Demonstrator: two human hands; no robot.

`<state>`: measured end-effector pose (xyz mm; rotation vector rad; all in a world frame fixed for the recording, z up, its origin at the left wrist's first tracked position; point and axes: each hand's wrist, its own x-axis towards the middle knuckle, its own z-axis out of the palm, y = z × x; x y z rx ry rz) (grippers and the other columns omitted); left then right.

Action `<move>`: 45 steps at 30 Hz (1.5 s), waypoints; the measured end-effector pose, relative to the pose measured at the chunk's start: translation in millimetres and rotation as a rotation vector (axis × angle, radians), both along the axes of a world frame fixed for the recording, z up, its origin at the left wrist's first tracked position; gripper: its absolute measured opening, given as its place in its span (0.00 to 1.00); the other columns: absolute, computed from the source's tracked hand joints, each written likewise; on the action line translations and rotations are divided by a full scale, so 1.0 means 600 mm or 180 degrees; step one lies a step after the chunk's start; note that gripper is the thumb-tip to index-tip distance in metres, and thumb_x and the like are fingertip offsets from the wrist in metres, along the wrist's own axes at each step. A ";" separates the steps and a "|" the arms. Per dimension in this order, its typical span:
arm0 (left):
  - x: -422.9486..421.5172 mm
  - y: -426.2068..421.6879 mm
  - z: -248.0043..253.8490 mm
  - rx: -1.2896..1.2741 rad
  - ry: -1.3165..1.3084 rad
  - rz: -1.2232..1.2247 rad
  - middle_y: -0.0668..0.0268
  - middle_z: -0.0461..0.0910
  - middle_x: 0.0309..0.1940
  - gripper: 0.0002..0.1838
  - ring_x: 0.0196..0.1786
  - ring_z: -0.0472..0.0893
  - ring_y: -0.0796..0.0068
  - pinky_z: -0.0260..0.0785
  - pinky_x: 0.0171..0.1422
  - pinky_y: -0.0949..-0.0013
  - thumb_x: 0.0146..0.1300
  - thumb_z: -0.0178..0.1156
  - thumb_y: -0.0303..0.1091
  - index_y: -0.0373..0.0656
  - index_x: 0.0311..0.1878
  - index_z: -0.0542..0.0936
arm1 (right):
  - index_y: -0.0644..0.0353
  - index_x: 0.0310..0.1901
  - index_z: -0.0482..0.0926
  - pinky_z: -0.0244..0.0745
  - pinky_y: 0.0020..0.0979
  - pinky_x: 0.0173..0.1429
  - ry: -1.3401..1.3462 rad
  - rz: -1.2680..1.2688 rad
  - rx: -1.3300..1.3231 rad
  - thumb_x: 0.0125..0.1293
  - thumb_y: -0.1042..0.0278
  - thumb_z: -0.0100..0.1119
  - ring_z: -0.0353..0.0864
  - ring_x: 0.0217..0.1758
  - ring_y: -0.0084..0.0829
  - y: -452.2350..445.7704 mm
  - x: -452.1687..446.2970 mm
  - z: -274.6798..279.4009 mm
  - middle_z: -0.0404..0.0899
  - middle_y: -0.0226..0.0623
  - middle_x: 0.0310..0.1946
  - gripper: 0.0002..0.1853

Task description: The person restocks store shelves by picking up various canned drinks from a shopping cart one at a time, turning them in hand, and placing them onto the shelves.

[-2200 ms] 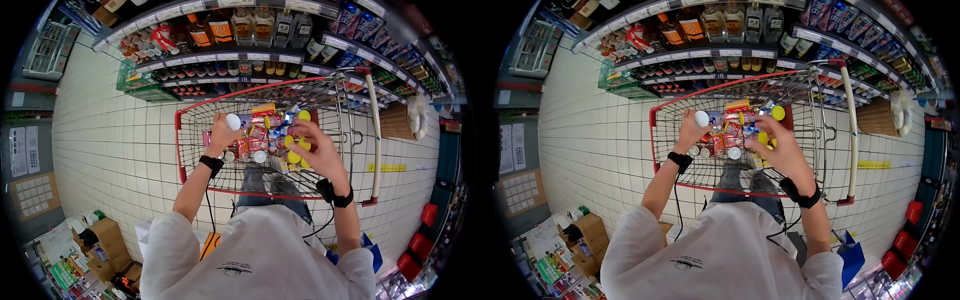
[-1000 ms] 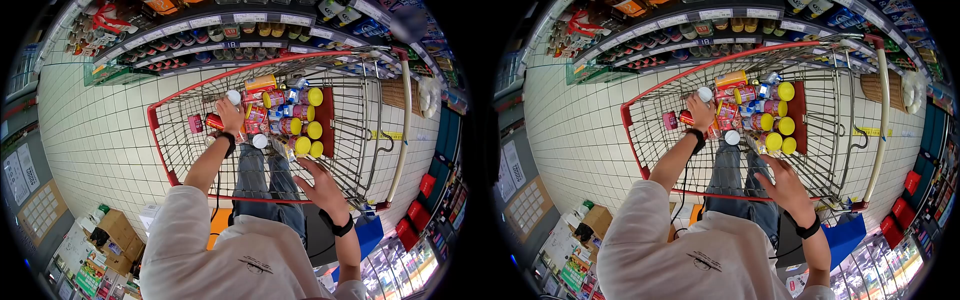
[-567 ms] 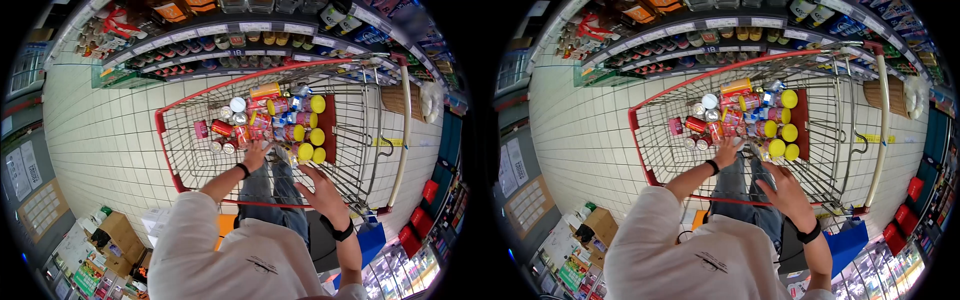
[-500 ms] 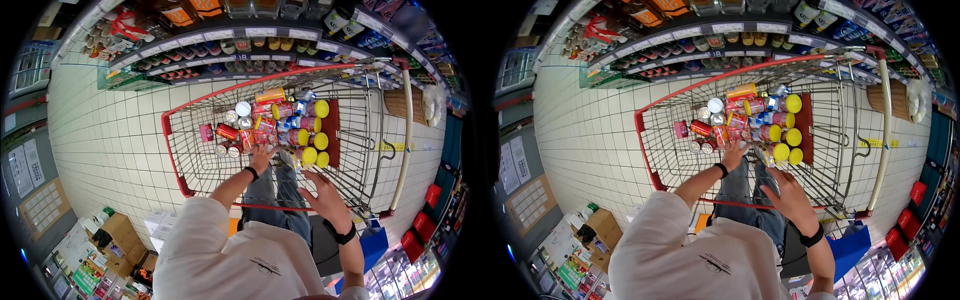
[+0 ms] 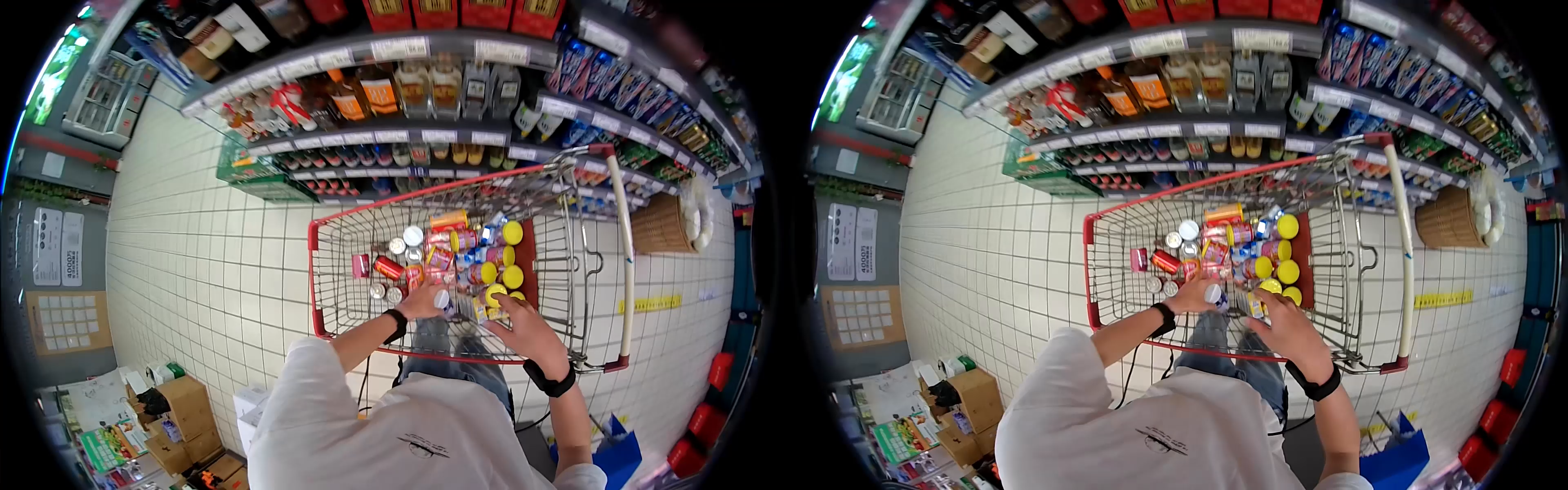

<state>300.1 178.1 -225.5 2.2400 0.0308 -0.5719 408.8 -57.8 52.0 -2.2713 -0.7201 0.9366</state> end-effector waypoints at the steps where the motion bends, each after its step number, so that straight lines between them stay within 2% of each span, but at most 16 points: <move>1: 0.004 0.012 0.020 -0.0240 -0.0005 -0.0012 0.43 0.67 0.63 0.40 0.71 0.62 0.40 0.58 0.74 0.49 0.45 0.76 0.43 0.51 0.65 0.74 | 0.64 0.62 0.72 0.75 0.43 0.58 -0.0095 0.0034 0.0078 0.63 0.54 0.67 0.78 0.55 0.54 -0.006 0.005 0.008 0.80 0.55 0.50 0.31; 3: 0.017 0.028 0.138 -0.0330 -0.0402 0.0088 0.50 0.74 0.51 0.35 0.62 0.71 0.49 0.67 0.63 0.54 0.44 0.78 0.42 0.49 0.59 0.79 | 0.63 0.63 0.73 0.75 0.43 0.58 -0.0326 0.0064 0.0258 0.62 0.53 0.68 0.79 0.55 0.54 -0.017 0.011 0.025 0.80 0.56 0.50 0.32; 6: 0.015 0.028 0.300 -0.0296 -0.0934 0.0613 0.54 0.74 0.46 0.35 0.50 0.77 0.55 0.70 0.57 0.58 0.44 0.79 0.40 0.47 0.59 0.79 | 0.65 0.62 0.72 0.75 0.44 0.58 -0.0516 0.0379 0.0399 0.60 0.51 0.69 0.79 0.55 0.53 -0.031 0.021 0.032 0.80 0.56 0.51 0.34; 8: 0.011 0.026 0.378 -0.0424 -0.1200 0.1070 0.57 0.74 0.49 0.34 0.49 0.79 0.61 0.76 0.52 0.63 0.47 0.78 0.37 0.46 0.60 0.79 | 0.71 0.64 0.70 0.76 0.42 0.58 0.0000 0.0574 0.0328 0.55 0.49 0.73 0.81 0.53 0.52 -0.031 0.035 0.060 0.80 0.56 0.51 0.42; 13: -0.020 -0.017 0.560 -0.1726 -0.1911 0.1655 0.62 0.75 0.59 0.34 0.60 0.78 0.69 0.81 0.54 0.66 0.56 0.74 0.33 0.41 0.66 0.72 | 0.73 0.66 0.65 0.75 0.38 0.59 -0.0515 0.0477 0.0533 0.50 0.50 0.78 0.81 0.57 0.47 -0.036 0.021 0.107 0.80 0.57 0.53 0.49; 15: -0.038 -0.046 0.614 -0.2141 -0.2283 0.1623 0.58 0.73 0.62 0.36 0.61 0.77 0.69 0.81 0.56 0.64 0.58 0.72 0.32 0.36 0.68 0.68 | 0.73 0.65 0.65 0.75 0.37 0.61 -0.0649 0.0367 0.1640 0.48 0.53 0.81 0.80 0.60 0.43 -0.028 0.016 0.115 0.80 0.54 0.52 0.49; 16: -0.051 -0.067 0.632 -0.2528 -0.2238 0.1797 0.57 0.73 0.62 0.37 0.62 0.77 0.66 0.78 0.60 0.63 0.59 0.71 0.36 0.33 0.69 0.66 | 0.71 0.67 0.64 0.73 0.36 0.65 -0.0157 0.0467 0.2106 0.46 0.57 0.83 0.77 0.64 0.40 -0.030 0.016 0.145 0.78 0.53 0.57 0.50; 17: -0.058 -0.079 0.634 -0.2365 -0.2391 0.1974 0.55 0.74 0.62 0.49 0.63 0.77 0.65 0.74 0.65 0.62 0.54 0.74 0.51 0.31 0.70 0.63 | 0.69 0.68 0.63 0.70 0.37 0.69 0.0067 0.0462 0.2427 0.45 0.62 0.84 0.75 0.66 0.39 -0.027 0.008 0.163 0.72 0.51 0.64 0.51; 20: -0.075 -0.121 0.656 -0.2740 -0.2581 0.1898 0.53 0.72 0.63 0.52 0.66 0.75 0.63 0.69 0.69 0.59 0.54 0.73 0.53 0.30 0.71 0.60 | 0.66 0.70 0.60 0.66 0.38 0.73 0.0317 0.0589 0.3261 0.46 0.66 0.84 0.71 0.69 0.37 -0.032 -0.015 0.199 0.69 0.47 0.68 0.52; 22: -0.078 -0.145 0.674 -0.2983 -0.2608 0.1728 0.51 0.71 0.64 0.50 0.66 0.75 0.61 0.67 0.70 0.59 0.56 0.72 0.52 0.28 0.71 0.59 | 0.64 0.72 0.57 0.63 0.39 0.75 0.0374 0.0774 0.4156 0.47 0.70 0.82 0.68 0.72 0.35 -0.036 -0.023 0.219 0.69 0.45 0.68 0.53; 27: -0.057 -0.144 0.703 -0.2859 -0.2669 0.1196 0.50 0.68 0.68 0.48 0.71 0.69 0.59 0.61 0.74 0.58 0.61 0.68 0.48 0.30 0.74 0.56 | 0.62 0.70 0.60 0.63 0.39 0.75 -0.0291 0.0876 0.4274 0.46 0.72 0.82 0.68 0.73 0.38 -0.062 -0.040 0.281 0.68 0.46 0.70 0.51; 31: -0.035 -0.139 0.756 -0.1870 -0.3475 0.0631 0.47 0.58 0.75 0.43 0.76 0.62 0.56 0.56 0.77 0.54 0.59 0.69 0.37 0.36 0.74 0.60 | 0.60 0.70 0.63 0.65 0.42 0.73 -0.1446 0.0849 0.4182 0.48 0.79 0.72 0.69 0.71 0.46 -0.066 -0.045 0.320 0.70 0.45 0.67 0.45; 33: -0.034 -0.132 0.774 -0.0712 -0.4030 0.0420 0.48 0.59 0.74 0.44 0.76 0.62 0.54 0.56 0.77 0.53 0.54 0.70 0.33 0.35 0.73 0.62 | 0.61 0.69 0.64 0.66 0.42 0.72 -0.1933 0.0729 0.4195 0.48 0.79 0.73 0.70 0.70 0.46 -0.053 -0.047 0.330 0.70 0.45 0.67 0.44; 37: -0.042 -0.140 0.809 0.0375 -0.4406 0.0397 0.49 0.62 0.73 0.51 0.74 0.63 0.49 0.55 0.76 0.53 0.45 0.75 0.31 0.35 0.74 0.61 | 0.62 0.67 0.66 0.68 0.41 0.70 -0.1929 0.0368 0.4463 0.45 0.78 0.75 0.72 0.67 0.46 -0.014 -0.070 0.335 0.72 0.46 0.65 0.44; 40: -0.024 -0.125 0.796 0.0026 -0.4570 0.0478 0.51 0.67 0.70 0.49 0.70 0.67 0.48 0.59 0.74 0.52 0.46 0.76 0.31 0.36 0.72 0.62 | 0.61 0.60 0.69 0.71 0.39 0.66 -0.2093 -0.0292 0.4785 0.40 0.77 0.79 0.74 0.64 0.44 0.024 -0.090 0.324 0.73 0.47 0.58 0.42; 45: -0.018 -0.082 0.801 -0.0006 -0.4688 0.0292 0.51 0.70 0.68 0.42 0.68 0.69 0.48 0.62 0.72 0.53 0.49 0.71 0.27 0.37 0.70 0.65 | 0.60 0.60 0.66 0.72 0.38 0.63 -0.1877 -0.0445 0.4667 0.40 0.77 0.79 0.73 0.63 0.44 0.059 -0.100 0.318 0.70 0.46 0.59 0.43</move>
